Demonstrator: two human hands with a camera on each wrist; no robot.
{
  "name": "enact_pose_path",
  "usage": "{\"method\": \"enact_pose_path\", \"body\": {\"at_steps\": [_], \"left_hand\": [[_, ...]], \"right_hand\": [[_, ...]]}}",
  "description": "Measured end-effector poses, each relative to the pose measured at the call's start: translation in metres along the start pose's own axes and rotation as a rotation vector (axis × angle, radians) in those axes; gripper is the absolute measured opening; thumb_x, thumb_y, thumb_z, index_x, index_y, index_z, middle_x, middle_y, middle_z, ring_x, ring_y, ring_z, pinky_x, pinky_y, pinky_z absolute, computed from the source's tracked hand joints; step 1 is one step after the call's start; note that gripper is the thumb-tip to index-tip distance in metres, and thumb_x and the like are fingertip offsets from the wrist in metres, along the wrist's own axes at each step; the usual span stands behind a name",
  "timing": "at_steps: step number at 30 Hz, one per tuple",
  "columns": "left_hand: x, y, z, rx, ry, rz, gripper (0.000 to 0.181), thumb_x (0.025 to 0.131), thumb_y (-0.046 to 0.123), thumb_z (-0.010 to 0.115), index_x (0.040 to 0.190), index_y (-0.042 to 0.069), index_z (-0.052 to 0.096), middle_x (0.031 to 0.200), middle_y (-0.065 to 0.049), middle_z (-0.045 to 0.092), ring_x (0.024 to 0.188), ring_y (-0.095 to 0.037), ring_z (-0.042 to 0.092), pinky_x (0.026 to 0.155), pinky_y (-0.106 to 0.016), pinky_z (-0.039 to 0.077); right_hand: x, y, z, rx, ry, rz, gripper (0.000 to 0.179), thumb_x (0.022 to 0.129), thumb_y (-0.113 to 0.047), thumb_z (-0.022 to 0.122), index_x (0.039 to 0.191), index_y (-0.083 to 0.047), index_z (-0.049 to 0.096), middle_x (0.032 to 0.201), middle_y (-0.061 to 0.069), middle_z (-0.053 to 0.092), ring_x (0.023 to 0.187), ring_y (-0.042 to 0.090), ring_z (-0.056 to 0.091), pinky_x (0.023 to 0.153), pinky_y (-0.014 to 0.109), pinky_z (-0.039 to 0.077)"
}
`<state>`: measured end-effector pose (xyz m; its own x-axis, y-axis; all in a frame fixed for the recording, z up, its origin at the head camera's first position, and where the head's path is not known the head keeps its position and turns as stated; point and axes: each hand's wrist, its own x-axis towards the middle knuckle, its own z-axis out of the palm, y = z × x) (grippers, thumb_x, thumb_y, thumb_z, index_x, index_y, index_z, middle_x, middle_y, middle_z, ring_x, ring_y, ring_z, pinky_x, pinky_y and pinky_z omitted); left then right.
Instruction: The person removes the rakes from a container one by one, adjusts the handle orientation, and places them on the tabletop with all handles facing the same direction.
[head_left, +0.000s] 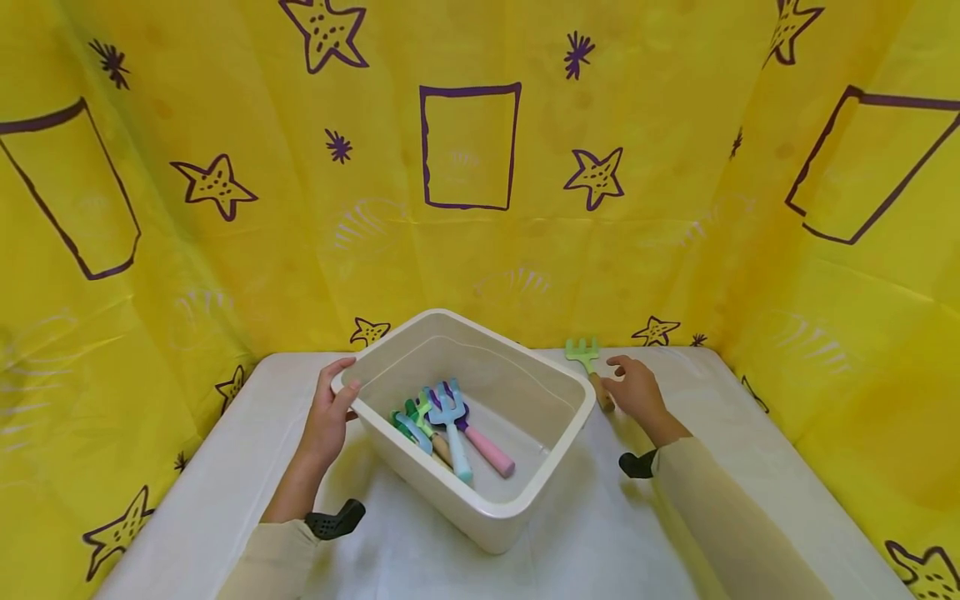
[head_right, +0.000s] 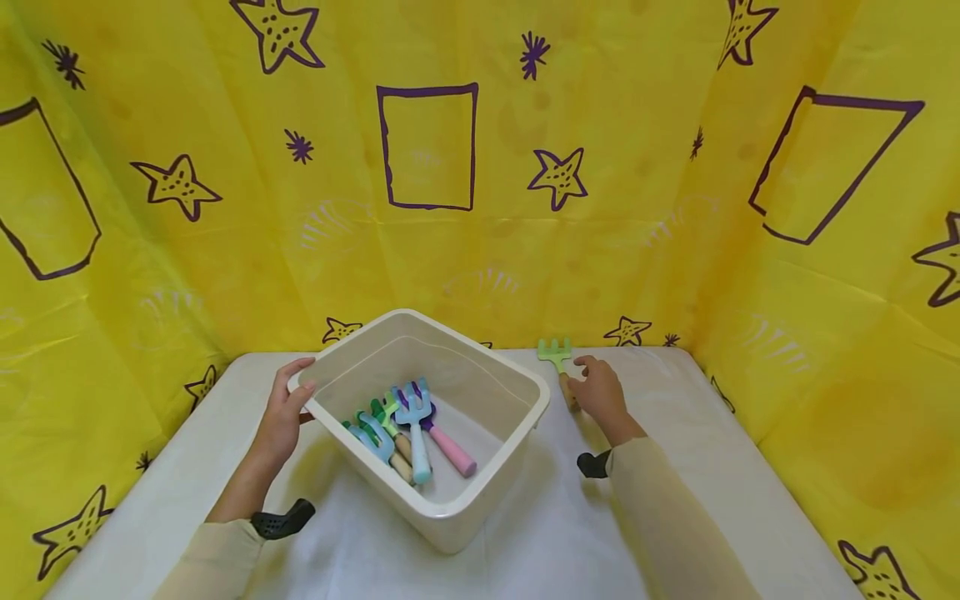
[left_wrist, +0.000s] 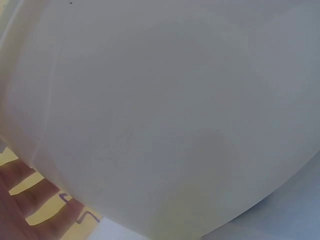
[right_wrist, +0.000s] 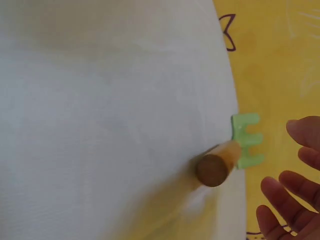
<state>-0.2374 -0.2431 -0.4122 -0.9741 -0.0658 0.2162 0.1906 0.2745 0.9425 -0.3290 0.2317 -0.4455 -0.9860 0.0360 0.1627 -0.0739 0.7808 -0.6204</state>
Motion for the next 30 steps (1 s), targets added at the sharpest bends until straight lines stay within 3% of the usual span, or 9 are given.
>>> {"method": "enact_pose_path", "body": {"at_steps": [8, 13, 20, 30], "left_hand": [[-0.001, 0.001, -0.001, 0.008, 0.005, -0.007, 0.049, 0.104, 0.024, 0.037, 0.15, 0.013, 0.024, 0.15, -0.017, 0.028, 0.123, -0.04, 0.044, 0.091, -0.045, 0.044], [-0.001, 0.0, 0.0, -0.004, 0.01, 0.001, 0.05, 0.104, 0.027, 0.038, 0.15, 0.014, 0.025, 0.15, -0.015, 0.028, 0.123, -0.04, 0.045, 0.093, -0.051, 0.043], [-0.004, 0.002, 0.002, 0.007, 0.029, 0.009, 0.049, 0.103, 0.032, 0.04, 0.148, 0.018, 0.027, 0.149, -0.012, 0.031, 0.121, -0.038, 0.046, 0.094, -0.055, 0.042], [-0.002, 0.0, 0.001, 0.027, 0.031, 0.008, 0.05, 0.103, 0.036, 0.041, 0.148, 0.02, 0.028, 0.149, -0.01, 0.033, 0.121, -0.036, 0.047, 0.09, -0.045, 0.044]], "right_hand": [[0.013, -0.022, -0.012, 0.012, 0.021, -0.029, 0.051, 0.092, -0.017, 0.066, 0.136, 0.002, 0.049, 0.123, 0.03, 0.053, 0.106, 0.044, 0.053, 0.084, 0.054, 0.047], [0.022, -0.037, -0.024, 0.036, 0.027, -0.037, 0.053, 0.092, -0.017, 0.065, 0.138, 0.001, 0.046, 0.127, 0.029, 0.048, 0.111, 0.044, 0.049, 0.088, 0.055, 0.046], [0.028, -0.059, -0.042, 0.057, 0.025, -0.095, 0.052, 0.094, -0.017, 0.064, 0.139, -0.002, 0.045, 0.133, 0.027, 0.042, 0.106, 0.039, 0.051, 0.084, 0.05, 0.05], [0.027, -0.084, -0.053, 0.09, 0.015, -0.144, 0.054, 0.093, -0.02, 0.066, 0.14, -0.005, 0.045, 0.137, 0.023, 0.041, 0.105, 0.037, 0.056, 0.081, 0.046, 0.053]]}}
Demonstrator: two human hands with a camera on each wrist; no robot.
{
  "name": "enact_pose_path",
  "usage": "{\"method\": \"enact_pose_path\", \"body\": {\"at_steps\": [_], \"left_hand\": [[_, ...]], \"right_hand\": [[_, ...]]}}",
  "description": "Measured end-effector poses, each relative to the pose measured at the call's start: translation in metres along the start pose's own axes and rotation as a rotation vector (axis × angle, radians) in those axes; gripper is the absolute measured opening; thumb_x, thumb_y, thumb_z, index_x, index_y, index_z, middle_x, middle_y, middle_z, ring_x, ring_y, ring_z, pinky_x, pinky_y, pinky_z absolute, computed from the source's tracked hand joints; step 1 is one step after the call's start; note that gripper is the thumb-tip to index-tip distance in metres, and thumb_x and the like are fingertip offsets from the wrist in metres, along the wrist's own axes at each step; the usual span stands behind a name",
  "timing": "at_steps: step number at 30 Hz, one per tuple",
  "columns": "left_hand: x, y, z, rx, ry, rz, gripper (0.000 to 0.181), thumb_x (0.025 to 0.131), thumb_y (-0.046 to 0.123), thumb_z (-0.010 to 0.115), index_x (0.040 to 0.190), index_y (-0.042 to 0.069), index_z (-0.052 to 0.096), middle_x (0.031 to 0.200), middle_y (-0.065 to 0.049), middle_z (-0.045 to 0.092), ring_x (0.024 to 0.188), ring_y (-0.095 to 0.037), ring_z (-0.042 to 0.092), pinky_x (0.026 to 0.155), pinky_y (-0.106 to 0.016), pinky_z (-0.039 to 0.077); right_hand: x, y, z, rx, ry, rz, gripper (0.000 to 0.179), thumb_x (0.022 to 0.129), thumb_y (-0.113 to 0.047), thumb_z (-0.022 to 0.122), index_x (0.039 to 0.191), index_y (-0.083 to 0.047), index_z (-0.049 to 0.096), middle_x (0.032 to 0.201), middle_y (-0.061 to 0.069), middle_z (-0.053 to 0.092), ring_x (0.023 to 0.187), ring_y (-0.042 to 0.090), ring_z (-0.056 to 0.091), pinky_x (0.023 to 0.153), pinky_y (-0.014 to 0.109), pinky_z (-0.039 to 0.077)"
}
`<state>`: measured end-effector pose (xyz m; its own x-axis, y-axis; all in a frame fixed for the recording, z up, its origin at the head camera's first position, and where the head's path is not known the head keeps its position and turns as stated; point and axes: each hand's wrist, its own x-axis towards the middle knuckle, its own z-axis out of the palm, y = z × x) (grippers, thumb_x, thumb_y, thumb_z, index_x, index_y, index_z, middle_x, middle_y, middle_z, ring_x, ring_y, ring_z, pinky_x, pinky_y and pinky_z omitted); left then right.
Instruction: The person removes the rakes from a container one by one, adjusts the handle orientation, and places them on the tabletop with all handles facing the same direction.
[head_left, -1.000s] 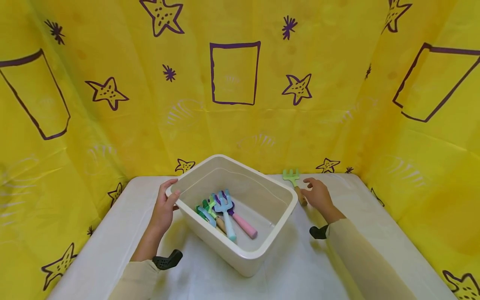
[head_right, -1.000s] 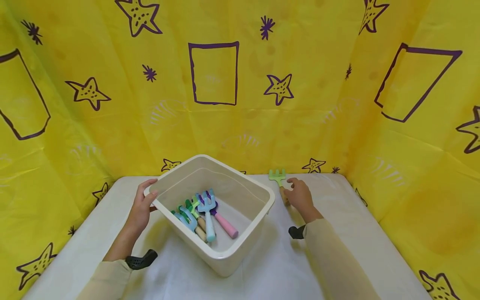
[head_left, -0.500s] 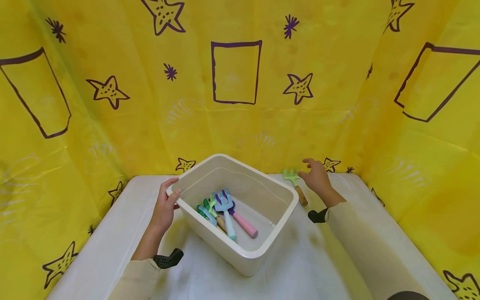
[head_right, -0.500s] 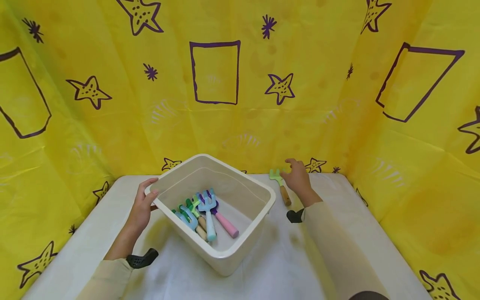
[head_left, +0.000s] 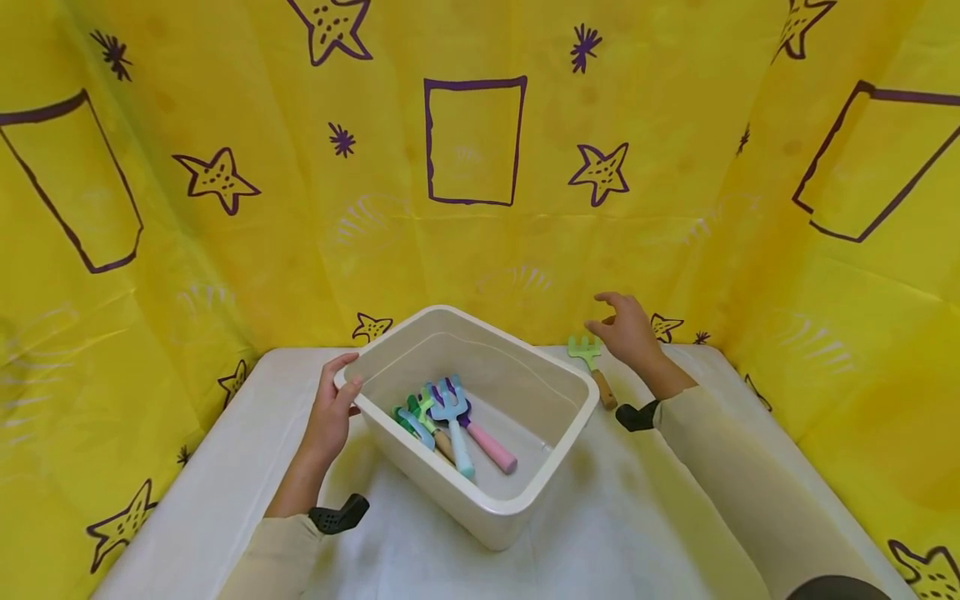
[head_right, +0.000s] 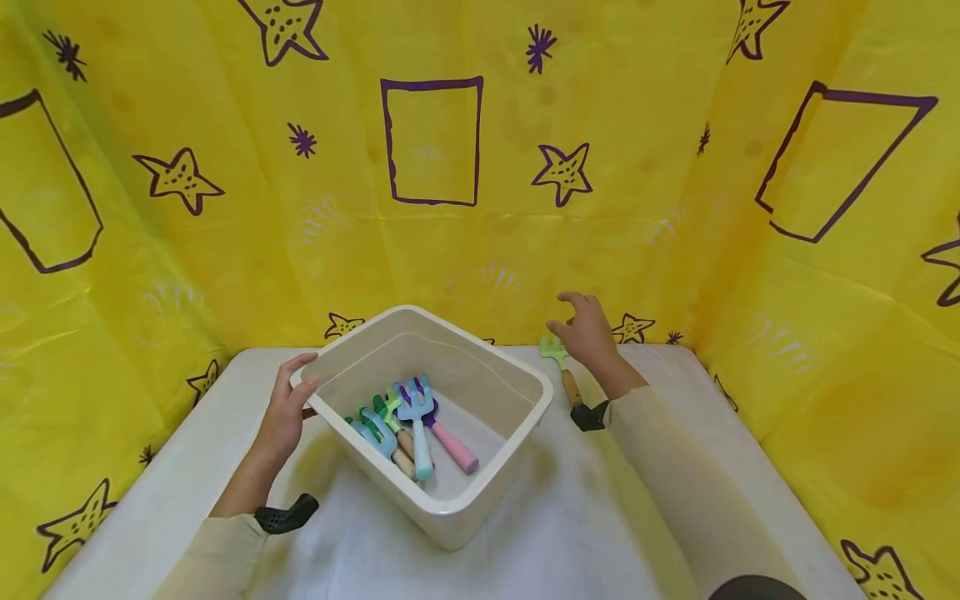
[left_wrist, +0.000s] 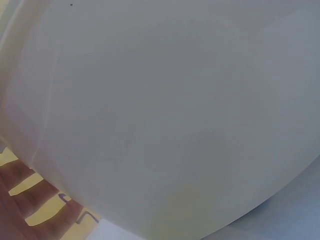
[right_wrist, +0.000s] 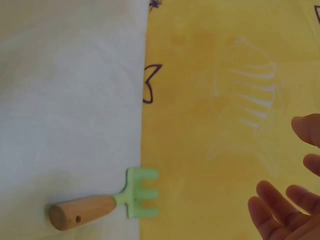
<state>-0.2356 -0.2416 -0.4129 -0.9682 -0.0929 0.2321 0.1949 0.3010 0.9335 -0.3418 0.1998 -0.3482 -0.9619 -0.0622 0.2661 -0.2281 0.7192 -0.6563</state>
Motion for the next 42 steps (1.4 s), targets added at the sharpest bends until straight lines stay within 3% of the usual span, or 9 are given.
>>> {"method": "enact_pose_path", "body": {"at_steps": [8, 24, 42], "left_hand": [[0.0, 0.004, 0.0, -0.009, 0.0, 0.001, 0.049, 0.103, 0.034, 0.041, 0.148, 0.019, 0.028, 0.148, -0.011, 0.034, 0.122, -0.036, 0.047, 0.09, -0.043, 0.044], [0.0, 0.001, 0.0, -0.032, -0.007, 0.006, 0.05, 0.103, 0.034, 0.04, 0.149, 0.02, 0.025, 0.151, -0.01, 0.028, 0.125, -0.038, 0.043, 0.096, -0.057, 0.04], [-0.002, 0.001, -0.001, -0.034, -0.035, 0.003, 0.051, 0.104, 0.034, 0.039, 0.15, 0.019, 0.024, 0.151, -0.012, 0.027, 0.125, -0.039, 0.042, 0.096, -0.058, 0.039]], "right_hand": [[0.004, -0.025, -0.003, 0.066, -0.031, -0.013, 0.058, 0.093, -0.02, 0.067, 0.143, -0.008, 0.043, 0.142, 0.02, 0.036, 0.108, 0.036, 0.055, 0.081, 0.043, 0.054], [0.003, -0.063, -0.007, 0.088, -0.131, -0.137, 0.07, 0.091, -0.02, 0.069, 0.15, -0.012, 0.032, 0.15, 0.02, 0.027, 0.112, 0.037, 0.054, 0.08, 0.043, 0.054], [0.008, -0.087, 0.006, 0.179, -0.254, -0.265, 0.071, 0.09, -0.018, 0.07, 0.15, -0.016, 0.032, 0.148, 0.017, 0.037, 0.106, 0.032, 0.062, 0.082, 0.042, 0.054]]}}
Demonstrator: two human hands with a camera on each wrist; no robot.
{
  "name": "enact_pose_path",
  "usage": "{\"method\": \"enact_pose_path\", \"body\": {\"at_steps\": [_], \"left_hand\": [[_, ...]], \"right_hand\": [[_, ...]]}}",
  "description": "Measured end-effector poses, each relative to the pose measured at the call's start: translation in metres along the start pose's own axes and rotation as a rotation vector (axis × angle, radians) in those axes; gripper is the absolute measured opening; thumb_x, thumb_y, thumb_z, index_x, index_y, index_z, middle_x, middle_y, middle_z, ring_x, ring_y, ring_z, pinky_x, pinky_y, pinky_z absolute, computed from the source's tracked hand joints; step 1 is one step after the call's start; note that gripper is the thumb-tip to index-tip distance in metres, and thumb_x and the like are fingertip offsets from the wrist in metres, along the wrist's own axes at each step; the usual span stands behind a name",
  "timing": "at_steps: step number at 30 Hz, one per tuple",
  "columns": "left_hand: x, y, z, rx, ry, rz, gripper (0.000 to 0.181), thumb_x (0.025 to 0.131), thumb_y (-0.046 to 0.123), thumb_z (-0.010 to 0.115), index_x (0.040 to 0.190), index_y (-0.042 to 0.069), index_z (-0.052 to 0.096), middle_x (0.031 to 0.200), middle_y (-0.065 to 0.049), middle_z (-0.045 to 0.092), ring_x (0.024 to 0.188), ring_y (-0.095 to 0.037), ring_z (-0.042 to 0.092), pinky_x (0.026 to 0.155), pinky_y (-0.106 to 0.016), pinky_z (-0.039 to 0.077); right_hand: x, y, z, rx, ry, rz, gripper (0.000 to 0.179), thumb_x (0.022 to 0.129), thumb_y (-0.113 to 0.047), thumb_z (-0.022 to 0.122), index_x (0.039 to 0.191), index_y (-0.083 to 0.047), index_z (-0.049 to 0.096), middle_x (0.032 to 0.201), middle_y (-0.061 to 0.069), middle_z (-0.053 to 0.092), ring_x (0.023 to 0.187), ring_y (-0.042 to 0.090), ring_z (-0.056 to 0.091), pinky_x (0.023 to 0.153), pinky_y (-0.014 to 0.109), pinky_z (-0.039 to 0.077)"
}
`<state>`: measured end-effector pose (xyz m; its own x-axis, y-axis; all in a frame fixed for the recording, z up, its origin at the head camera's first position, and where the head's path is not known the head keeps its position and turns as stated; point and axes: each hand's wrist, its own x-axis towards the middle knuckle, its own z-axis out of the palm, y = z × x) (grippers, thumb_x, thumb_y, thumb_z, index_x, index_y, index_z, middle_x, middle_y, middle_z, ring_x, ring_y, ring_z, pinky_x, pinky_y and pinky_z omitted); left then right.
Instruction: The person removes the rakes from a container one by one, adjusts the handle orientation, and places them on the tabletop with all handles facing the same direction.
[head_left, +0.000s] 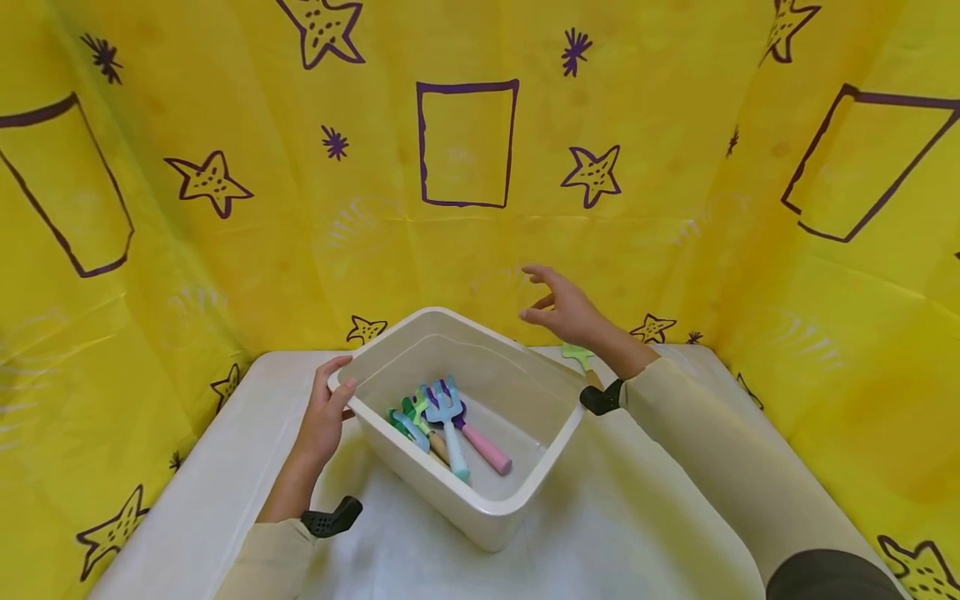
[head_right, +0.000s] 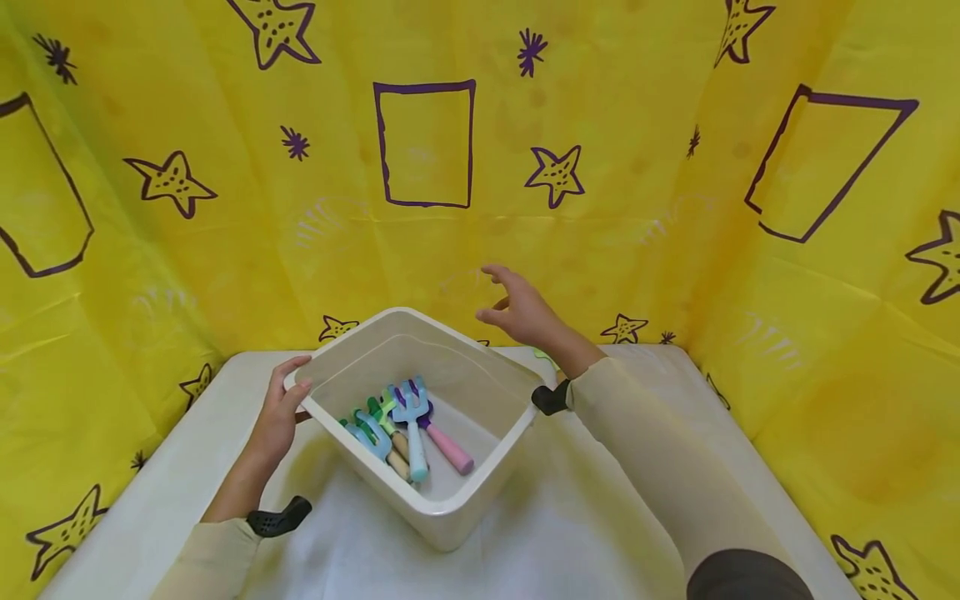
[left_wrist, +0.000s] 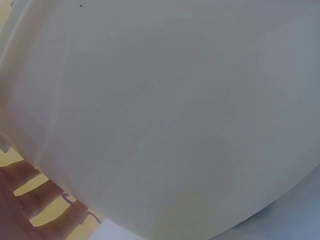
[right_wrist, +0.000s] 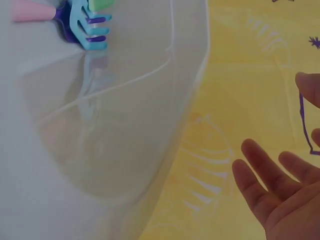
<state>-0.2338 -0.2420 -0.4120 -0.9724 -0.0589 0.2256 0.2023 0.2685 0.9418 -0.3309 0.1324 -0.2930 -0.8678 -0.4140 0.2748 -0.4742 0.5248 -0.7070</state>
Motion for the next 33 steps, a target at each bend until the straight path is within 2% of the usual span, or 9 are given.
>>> {"method": "enact_pose_path", "body": {"at_steps": [6, 17, 27, 33], "left_hand": [[0.0, 0.0, 0.0, -0.001, 0.001, 0.002, 0.05, 0.104, 0.033, 0.039, 0.149, 0.018, 0.024, 0.15, -0.012, 0.027, 0.125, -0.039, 0.043, 0.096, -0.058, 0.039], [0.001, -0.002, 0.0, -0.003, -0.002, -0.015, 0.053, 0.103, 0.036, 0.041, 0.15, 0.024, 0.022, 0.154, -0.007, 0.024, 0.13, -0.038, 0.039, 0.099, -0.06, 0.037], [0.002, -0.002, 0.001, -0.021, 0.0, -0.037, 0.053, 0.103, 0.033, 0.041, 0.151, 0.024, 0.021, 0.156, -0.006, 0.021, 0.131, -0.038, 0.038, 0.1, -0.059, 0.037], [0.001, -0.001, 0.001, -0.015, 0.003, -0.037, 0.053, 0.103, 0.034, 0.042, 0.15, 0.025, 0.022, 0.155, -0.005, 0.022, 0.131, -0.036, 0.038, 0.1, -0.059, 0.037]], "right_hand": [[0.002, -0.008, 0.001, 0.002, -0.042, -0.009, 0.07, 0.091, -0.021, 0.069, 0.15, -0.019, 0.031, 0.147, 0.017, 0.037, 0.109, 0.032, 0.061, 0.083, 0.043, 0.053], [0.009, -0.02, 0.005, 0.009, -0.115, -0.022, 0.07, 0.092, -0.023, 0.068, 0.151, -0.021, 0.029, 0.148, 0.017, 0.037, 0.109, 0.033, 0.061, 0.086, 0.045, 0.052], [0.014, -0.028, 0.015, 0.025, -0.161, 0.008, 0.072, 0.092, -0.026, 0.068, 0.152, -0.025, 0.028, 0.148, 0.013, 0.037, 0.112, 0.032, 0.059, 0.084, 0.043, 0.053], [0.016, -0.03, 0.022, 0.03, -0.178, -0.008, 0.073, 0.092, -0.026, 0.068, 0.152, -0.025, 0.026, 0.149, 0.014, 0.036, 0.111, 0.032, 0.06, 0.085, 0.044, 0.052]]}}
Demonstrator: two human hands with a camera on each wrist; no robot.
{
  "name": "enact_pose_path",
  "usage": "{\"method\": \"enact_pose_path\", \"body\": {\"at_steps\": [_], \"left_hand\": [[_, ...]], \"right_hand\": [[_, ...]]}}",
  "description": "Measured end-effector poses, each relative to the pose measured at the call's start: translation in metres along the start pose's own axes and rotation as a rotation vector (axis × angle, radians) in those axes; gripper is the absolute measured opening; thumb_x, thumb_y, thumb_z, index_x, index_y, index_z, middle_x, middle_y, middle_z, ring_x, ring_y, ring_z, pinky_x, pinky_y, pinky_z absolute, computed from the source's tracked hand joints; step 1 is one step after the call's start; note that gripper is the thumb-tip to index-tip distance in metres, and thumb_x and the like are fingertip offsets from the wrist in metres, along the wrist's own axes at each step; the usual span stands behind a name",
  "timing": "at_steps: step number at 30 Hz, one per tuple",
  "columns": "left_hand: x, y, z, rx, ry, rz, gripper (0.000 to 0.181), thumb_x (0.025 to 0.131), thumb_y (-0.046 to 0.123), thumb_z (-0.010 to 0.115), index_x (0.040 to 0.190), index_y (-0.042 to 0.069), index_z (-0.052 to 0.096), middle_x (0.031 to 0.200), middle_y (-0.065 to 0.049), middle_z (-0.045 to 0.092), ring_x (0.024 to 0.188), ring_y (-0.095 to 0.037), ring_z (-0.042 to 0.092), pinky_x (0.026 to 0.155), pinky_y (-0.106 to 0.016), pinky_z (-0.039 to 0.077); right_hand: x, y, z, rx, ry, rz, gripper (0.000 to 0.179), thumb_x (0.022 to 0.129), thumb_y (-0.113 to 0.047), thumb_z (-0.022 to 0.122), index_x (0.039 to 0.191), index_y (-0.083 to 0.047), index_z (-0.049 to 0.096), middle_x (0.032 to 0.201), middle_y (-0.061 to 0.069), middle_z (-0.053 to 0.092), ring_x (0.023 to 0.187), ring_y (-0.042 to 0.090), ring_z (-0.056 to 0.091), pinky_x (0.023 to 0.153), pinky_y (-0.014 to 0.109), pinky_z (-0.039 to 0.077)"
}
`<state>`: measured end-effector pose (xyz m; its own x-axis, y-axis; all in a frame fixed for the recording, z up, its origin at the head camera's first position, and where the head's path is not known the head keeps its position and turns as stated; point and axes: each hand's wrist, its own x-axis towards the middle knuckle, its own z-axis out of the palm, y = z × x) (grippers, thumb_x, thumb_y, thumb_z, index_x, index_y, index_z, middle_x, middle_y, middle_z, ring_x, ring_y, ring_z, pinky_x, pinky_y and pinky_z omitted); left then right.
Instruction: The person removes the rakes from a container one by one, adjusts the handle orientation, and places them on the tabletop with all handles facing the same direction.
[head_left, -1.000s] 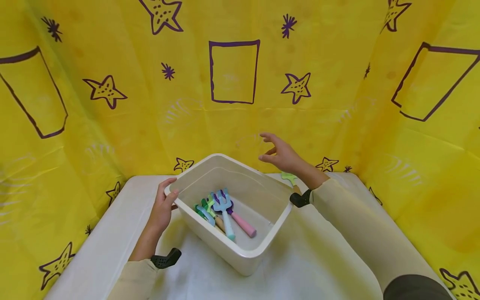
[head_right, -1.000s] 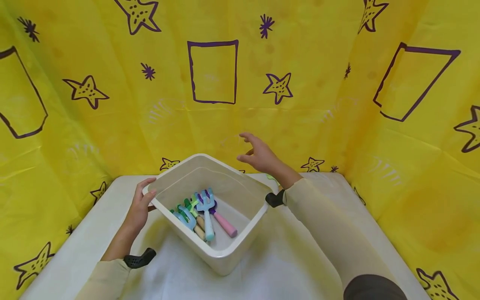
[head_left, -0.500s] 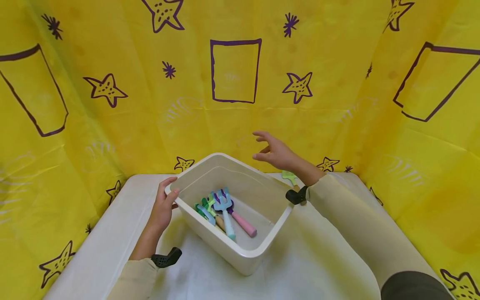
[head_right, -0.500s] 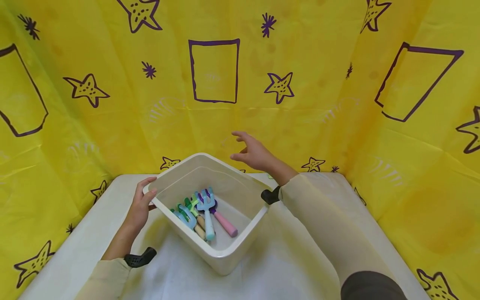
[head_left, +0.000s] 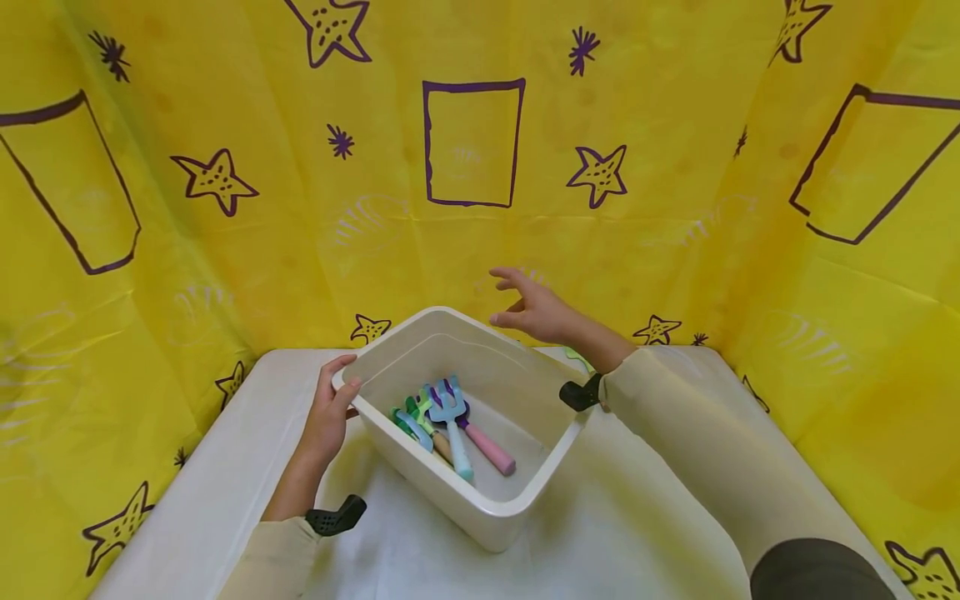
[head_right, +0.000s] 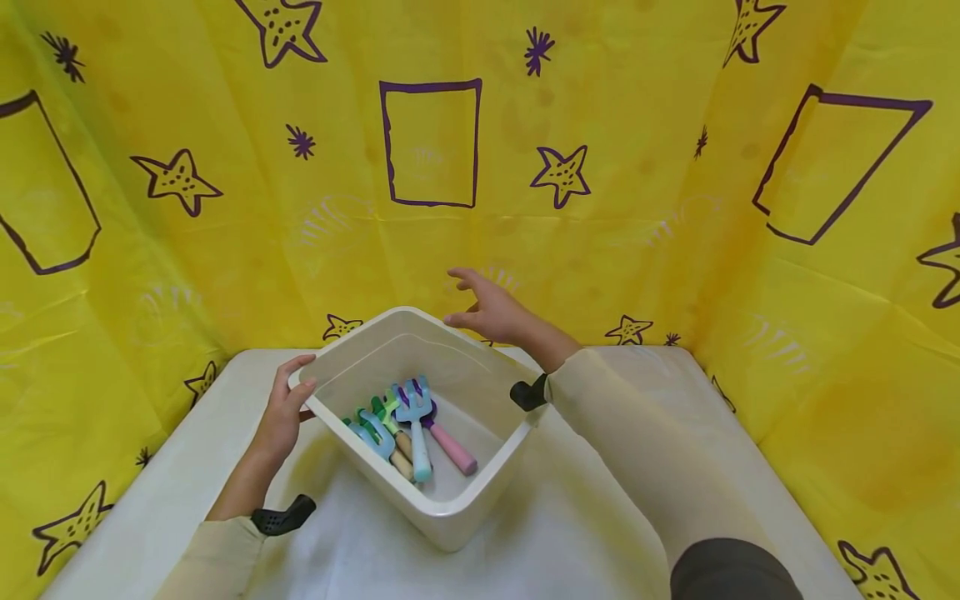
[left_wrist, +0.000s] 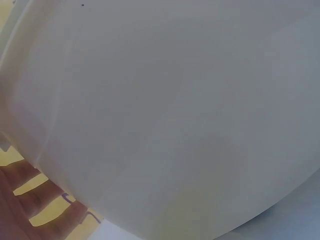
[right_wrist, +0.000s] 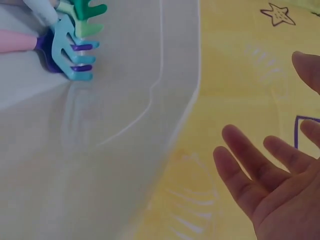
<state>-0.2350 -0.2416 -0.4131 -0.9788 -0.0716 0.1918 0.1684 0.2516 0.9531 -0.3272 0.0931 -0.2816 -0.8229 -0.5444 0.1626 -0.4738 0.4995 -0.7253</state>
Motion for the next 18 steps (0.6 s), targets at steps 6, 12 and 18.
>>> {"method": "enact_pose_path", "body": {"at_steps": [6, 12, 18], "left_hand": [[0.001, -0.002, 0.0, -0.002, 0.003, -0.004, 0.052, 0.103, 0.033, 0.042, 0.15, 0.025, 0.022, 0.155, -0.005, 0.023, 0.13, -0.036, 0.039, 0.099, -0.058, 0.037], [0.001, -0.003, 0.0, 0.0, 0.004, -0.011, 0.052, 0.103, 0.032, 0.042, 0.15, 0.024, 0.022, 0.155, -0.005, 0.023, 0.13, -0.036, 0.039, 0.1, -0.058, 0.037], [0.001, -0.002, 0.0, -0.006, 0.001, -0.003, 0.052, 0.103, 0.032, 0.041, 0.15, 0.024, 0.022, 0.155, -0.006, 0.023, 0.129, -0.037, 0.039, 0.1, -0.058, 0.037]], "right_hand": [[0.005, -0.002, 0.008, 0.003, -0.026, -0.025, 0.074, 0.091, -0.025, 0.069, 0.152, -0.021, 0.027, 0.149, 0.016, 0.037, 0.107, 0.031, 0.063, 0.086, 0.042, 0.052], [0.011, -0.005, 0.019, 0.021, -0.064, -0.047, 0.071, 0.092, -0.02, 0.068, 0.151, -0.019, 0.029, 0.149, 0.015, 0.038, 0.108, 0.034, 0.062, 0.087, 0.04, 0.052], [0.018, -0.007, 0.031, 0.038, -0.109, -0.044, 0.07, 0.092, -0.021, 0.067, 0.151, -0.019, 0.03, 0.148, 0.012, 0.04, 0.107, 0.03, 0.062, 0.088, 0.037, 0.051]]}}
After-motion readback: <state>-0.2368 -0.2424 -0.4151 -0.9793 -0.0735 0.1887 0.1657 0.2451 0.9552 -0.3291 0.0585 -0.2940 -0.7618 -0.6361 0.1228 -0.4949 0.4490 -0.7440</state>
